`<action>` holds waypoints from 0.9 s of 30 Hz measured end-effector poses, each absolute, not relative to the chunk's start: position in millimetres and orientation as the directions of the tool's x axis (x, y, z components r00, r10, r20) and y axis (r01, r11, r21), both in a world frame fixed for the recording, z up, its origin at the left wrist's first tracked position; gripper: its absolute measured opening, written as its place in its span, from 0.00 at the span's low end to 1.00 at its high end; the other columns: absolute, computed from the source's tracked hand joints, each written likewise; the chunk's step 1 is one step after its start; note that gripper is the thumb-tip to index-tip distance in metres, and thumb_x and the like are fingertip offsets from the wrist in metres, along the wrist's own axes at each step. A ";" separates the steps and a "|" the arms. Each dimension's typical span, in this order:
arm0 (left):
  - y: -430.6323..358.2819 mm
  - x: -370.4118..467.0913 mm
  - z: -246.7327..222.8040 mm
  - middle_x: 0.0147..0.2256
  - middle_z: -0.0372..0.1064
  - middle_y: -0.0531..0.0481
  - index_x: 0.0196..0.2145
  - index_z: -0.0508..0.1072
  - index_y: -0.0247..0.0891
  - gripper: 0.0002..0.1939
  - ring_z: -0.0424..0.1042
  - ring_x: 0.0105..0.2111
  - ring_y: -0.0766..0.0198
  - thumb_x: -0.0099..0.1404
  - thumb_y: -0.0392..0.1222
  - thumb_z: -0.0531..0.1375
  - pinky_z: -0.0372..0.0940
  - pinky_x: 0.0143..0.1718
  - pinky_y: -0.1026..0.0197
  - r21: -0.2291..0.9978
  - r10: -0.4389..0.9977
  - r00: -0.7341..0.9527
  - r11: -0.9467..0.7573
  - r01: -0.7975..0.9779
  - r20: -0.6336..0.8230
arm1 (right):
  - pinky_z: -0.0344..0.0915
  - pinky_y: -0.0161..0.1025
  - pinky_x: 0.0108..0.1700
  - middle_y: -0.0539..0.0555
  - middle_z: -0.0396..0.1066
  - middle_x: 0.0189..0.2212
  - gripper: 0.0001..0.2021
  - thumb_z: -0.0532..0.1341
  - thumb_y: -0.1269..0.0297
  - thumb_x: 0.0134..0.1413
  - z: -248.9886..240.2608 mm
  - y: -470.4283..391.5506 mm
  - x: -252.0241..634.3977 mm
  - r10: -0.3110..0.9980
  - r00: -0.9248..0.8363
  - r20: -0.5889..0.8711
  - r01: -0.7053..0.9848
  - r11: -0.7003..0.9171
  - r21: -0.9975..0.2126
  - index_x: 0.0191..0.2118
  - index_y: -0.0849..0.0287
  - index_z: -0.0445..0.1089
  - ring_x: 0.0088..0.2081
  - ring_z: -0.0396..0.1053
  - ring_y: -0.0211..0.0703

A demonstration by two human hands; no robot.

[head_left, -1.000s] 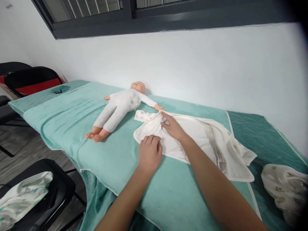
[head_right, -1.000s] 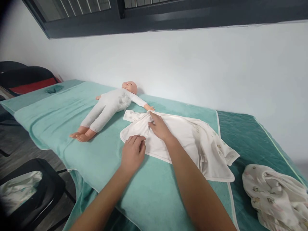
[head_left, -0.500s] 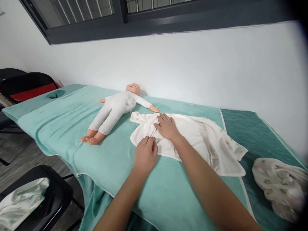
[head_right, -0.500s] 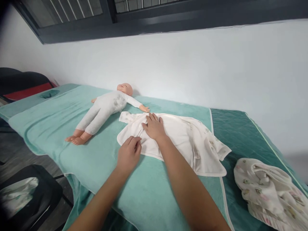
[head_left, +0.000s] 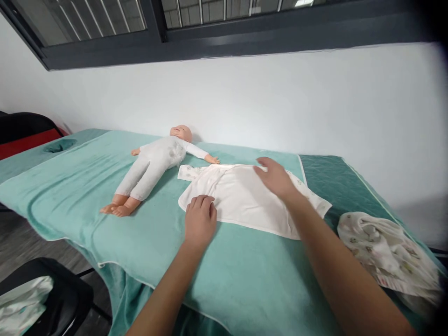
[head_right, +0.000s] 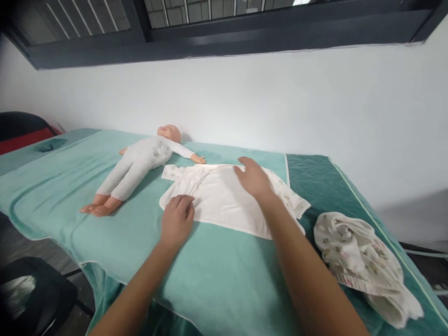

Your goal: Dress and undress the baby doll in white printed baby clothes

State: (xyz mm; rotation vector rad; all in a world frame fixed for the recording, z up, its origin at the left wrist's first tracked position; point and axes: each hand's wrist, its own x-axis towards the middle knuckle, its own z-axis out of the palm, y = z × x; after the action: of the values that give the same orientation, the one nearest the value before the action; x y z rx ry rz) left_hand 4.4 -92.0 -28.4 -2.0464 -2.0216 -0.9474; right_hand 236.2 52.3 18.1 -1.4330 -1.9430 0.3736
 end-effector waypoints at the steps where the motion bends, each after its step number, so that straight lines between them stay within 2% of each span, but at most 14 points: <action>1: -91.6 4.5 -28.4 0.45 0.73 0.45 0.45 0.72 0.39 0.12 0.69 0.46 0.52 0.68 0.33 0.51 0.64 0.48 0.50 0.339 0.866 -0.082 -0.104 0.935 0.494 | 0.62 0.52 0.58 0.61 0.69 0.57 0.22 0.54 0.53 0.62 17.4 53.1 265.8 0.940 -0.092 0.328 0.796 0.267 -0.543 0.57 0.58 0.68 0.57 0.67 0.56; 3: -90.8 4.5 -28.2 0.45 0.74 0.46 0.44 0.72 0.40 0.12 0.69 0.46 0.53 0.68 0.34 0.52 0.64 0.48 0.50 0.339 0.871 -0.082 -0.100 0.935 0.485 | 0.64 0.54 0.50 0.65 0.70 0.54 0.22 0.53 0.51 0.61 12.4 52.5 324.8 0.965 0.053 0.258 0.920 0.053 -0.387 0.52 0.59 0.70 0.53 0.68 0.61; 5: -89.9 4.4 -27.7 0.44 0.74 0.46 0.43 0.72 0.40 0.12 0.69 0.46 0.53 0.67 0.34 0.52 0.64 0.48 0.50 0.345 0.875 -0.086 -0.095 0.934 0.476 | 0.65 0.51 0.40 0.69 0.74 0.44 0.25 0.54 0.43 0.57 4.9 49.6 373.8 0.985 0.164 0.052 0.953 -0.145 -0.267 0.41 0.62 0.73 0.43 0.72 0.62; 6: -89.6 4.2 -27.3 0.44 0.74 0.46 0.43 0.72 0.40 0.11 0.69 0.46 0.53 0.67 0.34 0.52 0.64 0.48 0.50 0.351 0.876 -0.089 -0.094 0.932 0.473 | 0.64 0.48 0.35 0.66 0.75 0.37 0.26 0.54 0.39 0.55 1.1 47.8 391.7 0.986 0.144 -0.089 0.955 -0.162 -0.248 0.36 0.61 0.73 0.37 0.72 0.59; 8: -89.0 3.5 -26.5 0.44 0.74 0.46 0.42 0.73 0.41 0.11 0.70 0.46 0.53 0.66 0.34 0.52 0.64 0.48 0.51 0.367 0.878 -0.094 -0.098 0.925 0.470 | 0.60 0.42 0.31 0.57 0.73 0.27 0.25 0.57 0.37 0.50 -5.0 44.0 412.5 0.980 0.050 -0.194 0.956 -0.103 -0.276 0.29 0.58 0.71 0.30 0.70 0.51; 9: -88.7 3.1 -26.0 0.44 0.74 0.47 0.41 0.73 0.41 0.11 0.70 0.46 0.53 0.66 0.34 0.52 0.64 0.48 0.51 0.377 0.878 -0.096 -0.100 0.921 0.468 | 0.58 0.40 0.30 0.54 0.72 0.25 0.24 0.58 0.38 0.49 -6.9 42.5 416.5 0.980 -0.020 -0.200 0.949 -0.044 -0.312 0.27 0.58 0.70 0.29 0.69 0.48; 11: -88.1 2.2 -25.2 0.43 0.74 0.47 0.40 0.73 0.41 0.10 0.70 0.46 0.54 0.66 0.34 0.52 0.64 0.48 0.51 0.395 0.880 -0.101 -0.103 0.913 0.464 | 0.57 0.38 0.30 0.52 0.71 0.25 0.20 0.59 0.43 0.50 -7.9 40.6 416.7 0.988 -0.076 -0.133 0.924 0.019 -0.383 0.26 0.57 0.69 0.29 0.68 0.45; 12: -87.7 1.8 -24.9 0.43 0.74 0.48 0.40 0.72 0.41 0.10 0.70 0.46 0.54 0.66 0.35 0.52 0.64 0.48 0.52 0.404 0.881 -0.104 -0.104 0.909 0.461 | 0.57 0.38 0.31 0.52 0.71 0.26 0.18 0.59 0.45 0.50 -7.4 40.4 415.2 0.996 -0.033 -0.077 0.914 -0.002 -0.406 0.27 0.57 0.69 0.31 0.68 0.45; 14: -87.0 1.1 -24.6 0.43 0.74 0.48 0.40 0.72 0.41 0.10 0.70 0.46 0.55 0.67 0.35 0.53 0.64 0.48 0.52 0.418 0.883 -0.108 -0.107 0.902 0.458 | 0.59 0.41 0.34 0.57 0.74 0.32 0.17 0.58 0.48 0.53 -5.1 41.2 412.5 0.985 0.164 0.046 0.895 -0.130 -0.426 0.33 0.58 0.71 0.34 0.70 0.50; 16: -86.7 0.6 -24.7 0.43 0.74 0.48 0.40 0.72 0.41 0.09 0.70 0.45 0.55 0.67 0.35 0.53 0.64 0.48 0.52 0.429 0.883 -0.108 -0.112 0.896 0.457 | 0.61 0.45 0.36 0.64 0.74 0.38 0.21 0.55 0.47 0.56 -3.3 42.8 411.2 0.921 0.362 0.145 0.854 -0.265 -0.447 0.42 0.60 0.71 0.38 0.70 0.56; 19: -86.9 0.1 -24.9 0.43 0.74 0.49 0.39 0.72 0.42 0.09 0.70 0.46 0.55 0.67 0.36 0.52 0.64 0.48 0.53 0.432 0.882 -0.109 -0.113 0.895 0.458 | 0.64 0.50 0.41 0.68 0.73 0.42 0.23 0.53 0.48 0.58 -4.8 45.0 407.8 0.845 0.491 0.210 0.790 -0.331 -0.516 0.49 0.61 0.68 0.43 0.71 0.60; 21: -87.4 0.0 -24.5 0.43 0.74 0.49 0.39 0.73 0.42 0.09 0.70 0.46 0.55 0.67 0.36 0.52 0.64 0.48 0.53 0.432 0.882 -0.111 -0.112 0.895 0.458 | 0.65 0.52 0.46 0.67 0.72 0.46 0.22 0.56 0.51 0.57 -8.9 45.2 403.4 0.843 0.488 0.227 0.783 -0.308 -0.540 0.51 0.60 0.68 0.47 0.70 0.61; 24: -88.3 0.2 -23.7 0.43 0.74 0.48 0.39 0.73 0.42 0.10 0.70 0.46 0.55 0.66 0.36 0.52 0.64 0.48 0.53 0.439 0.885 -0.112 -0.112 0.891 0.451 | 0.63 0.56 0.52 0.72 0.65 0.55 0.25 0.59 0.56 0.53 -16.8 43.1 398.8 0.873 0.428 0.234 0.821 -0.268 -0.504 0.55 0.64 0.66 0.56 0.63 0.67; 27: -89.1 0.4 -23.2 0.43 0.74 0.48 0.39 0.73 0.42 0.10 0.70 0.46 0.55 0.66 0.36 0.52 0.64 0.47 0.53 0.451 0.889 -0.112 -0.113 0.885 0.444 | 0.63 0.61 0.52 0.76 0.62 0.57 0.30 0.60 0.57 0.52 -23.1 41.3 401.0 0.891 0.420 0.172 0.824 -0.296 -0.484 0.59 0.66 0.65 0.55 0.64 0.73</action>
State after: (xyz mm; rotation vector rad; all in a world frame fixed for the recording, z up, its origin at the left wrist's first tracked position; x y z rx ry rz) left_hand 0.4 -89.1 -23.2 -2.0970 -2.0952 -1.0565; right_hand 401.0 41.3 -23.1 -2.1751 -1.4487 0.1764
